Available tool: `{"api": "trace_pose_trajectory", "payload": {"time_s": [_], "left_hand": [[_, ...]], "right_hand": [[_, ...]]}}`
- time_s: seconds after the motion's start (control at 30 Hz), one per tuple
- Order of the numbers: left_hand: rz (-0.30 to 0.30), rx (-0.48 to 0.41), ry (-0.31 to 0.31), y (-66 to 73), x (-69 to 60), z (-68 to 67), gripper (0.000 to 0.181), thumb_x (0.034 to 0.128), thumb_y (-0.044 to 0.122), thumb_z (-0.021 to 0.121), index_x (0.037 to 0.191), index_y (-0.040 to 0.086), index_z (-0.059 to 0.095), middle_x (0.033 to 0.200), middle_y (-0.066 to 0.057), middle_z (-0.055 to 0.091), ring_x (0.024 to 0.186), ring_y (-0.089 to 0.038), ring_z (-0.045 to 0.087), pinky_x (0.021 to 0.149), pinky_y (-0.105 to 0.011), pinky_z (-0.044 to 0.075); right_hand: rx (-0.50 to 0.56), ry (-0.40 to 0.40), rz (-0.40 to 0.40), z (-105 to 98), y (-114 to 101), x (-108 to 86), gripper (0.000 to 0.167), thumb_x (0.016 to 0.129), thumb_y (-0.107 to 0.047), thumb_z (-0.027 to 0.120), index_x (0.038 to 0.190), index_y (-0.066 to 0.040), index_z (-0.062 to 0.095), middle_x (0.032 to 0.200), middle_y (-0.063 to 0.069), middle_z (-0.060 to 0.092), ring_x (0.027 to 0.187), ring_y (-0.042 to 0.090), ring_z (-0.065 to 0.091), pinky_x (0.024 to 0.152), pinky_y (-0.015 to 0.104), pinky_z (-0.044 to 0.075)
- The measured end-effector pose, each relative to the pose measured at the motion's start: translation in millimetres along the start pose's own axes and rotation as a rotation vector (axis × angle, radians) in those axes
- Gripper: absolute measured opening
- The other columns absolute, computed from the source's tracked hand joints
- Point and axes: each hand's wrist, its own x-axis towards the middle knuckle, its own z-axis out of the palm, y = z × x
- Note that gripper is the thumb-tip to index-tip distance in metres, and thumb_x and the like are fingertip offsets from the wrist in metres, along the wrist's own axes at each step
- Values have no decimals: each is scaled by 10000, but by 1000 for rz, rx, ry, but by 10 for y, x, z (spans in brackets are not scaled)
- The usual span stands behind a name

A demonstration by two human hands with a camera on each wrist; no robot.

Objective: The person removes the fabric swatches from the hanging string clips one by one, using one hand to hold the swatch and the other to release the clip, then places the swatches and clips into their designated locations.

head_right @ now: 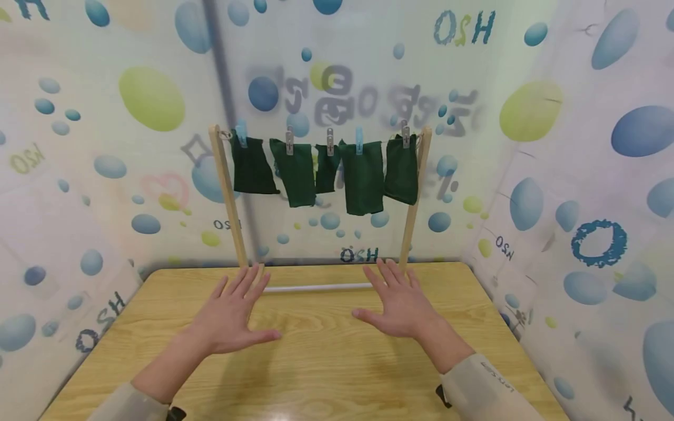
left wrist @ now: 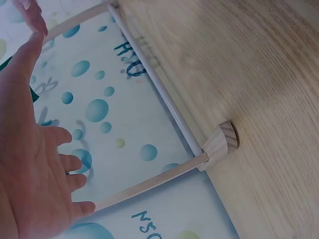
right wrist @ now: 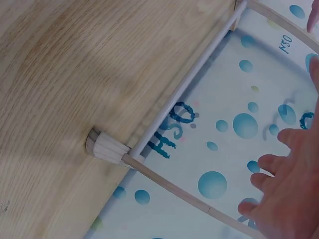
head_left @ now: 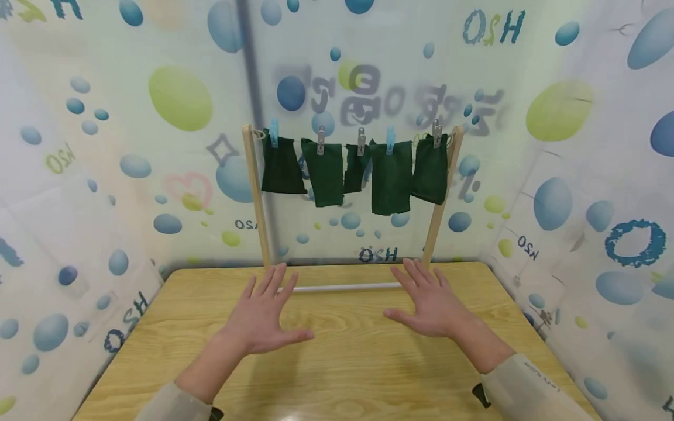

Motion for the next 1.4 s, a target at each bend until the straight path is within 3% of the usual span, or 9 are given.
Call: {"api": "trace_pose_trajectory", "payload": {"time_s": [0.17, 0.33, 0.5, 0.63, 0.73, 0.8, 0.97, 1.07, 1.4], "left_hand": [[11, -2, 43, -19, 22, -37, 1213, 871, 922, 602, 1735, 115, 333, 1820, -205, 225, 1672, -432, 284, 1300, -704, 278], [22, -35, 159, -42, 71, -126, 1048, 925, 775, 696, 1671, 77, 460, 1722, -216, 438, 1522, -460, 520, 1225, -684, 409], [36, -83, 339, -92, 143, -287, 765, 976, 533, 787, 1510, 9, 628, 1504, -227, 657, 1333, -453, 672, 1076, -638, 559], [42, -127, 500, -165, 209, -438, 560, 987, 388, 811, 1377, -2, 716, 1345, -223, 736, 1145, -425, 756, 894, -575, 643], [15, -168, 574, -218, 263, -561, 466, 1005, 341, 789, 1342, 23, 738, 1295, -207, 747, 1038, -402, 776, 721, -545, 640], [-10, -209, 599, -249, 305, -646, 425, 1023, 326, 770, 1336, 40, 744, 1266, -197, 750, 991, -388, 776, 687, -539, 630], [-32, -364, 634, -313, 457, -836, 384, 1055, 269, 751, 1339, 12, 746, 1253, -213, 750, 1048, -375, 766, 820, -553, 657], [-25, -447, 658, -321, 548, -962, 375, 1061, 229, 742, 1344, -17, 739, 1279, -228, 747, 1070, -381, 778, 834, -556, 662], [-24, -590, 717, -271, 938, -1325, 491, 1093, 217, 692, 1530, 5, 616, 1510, -209, 665, 1102, -415, 781, 894, -602, 637]], "right_hand": [[-1, 74, -24, -31, -28, 43, 872, 1043, -679, 603, 1709, -151, 407, 1731, 208, 432, 1533, 477, 500, 1214, 717, 403], [36, 128, -5, -125, -101, 99, 729, 1058, -555, 671, 1617, -108, 534, 1592, 197, 593, 1302, 420, 700, 1004, 621, 595], [88, 159, -4, -277, -181, 212, 583, 1083, -446, 685, 1520, -69, 604, 1411, 137, 683, 1121, 311, 765, 841, 506, 648], [110, 197, -31, -426, -250, 339, 528, 1080, -404, 703, 1489, -77, 633, 1362, 119, 707, 1054, 264, 761, 836, 465, 652], [132, 221, -56, -558, -328, 446, 519, 1084, -398, 704, 1492, -85, 635, 1391, 117, 708, 1034, 236, 750, 847, 450, 651], [153, 237, -72, -652, -392, 519, 513, 1084, -390, 708, 1489, -82, 642, 1399, 121, 712, 1014, 234, 746, 853, 450, 646], [181, 286, -114, -892, -574, 684, 486, 1081, -366, 715, 1464, -72, 663, 1383, 137, 725, 983, 256, 747, 860, 458, 639], [178, 309, -142, -1015, -669, 772, 476, 1082, -360, 712, 1457, -69, 669, 1387, 131, 721, 975, 253, 746, 852, 454, 638], [220, 310, -150, -1248, -872, 970, 451, 1108, -375, 671, 1455, -89, 676, 1399, 118, 704, 938, 246, 716, 924, 472, 618]]}}
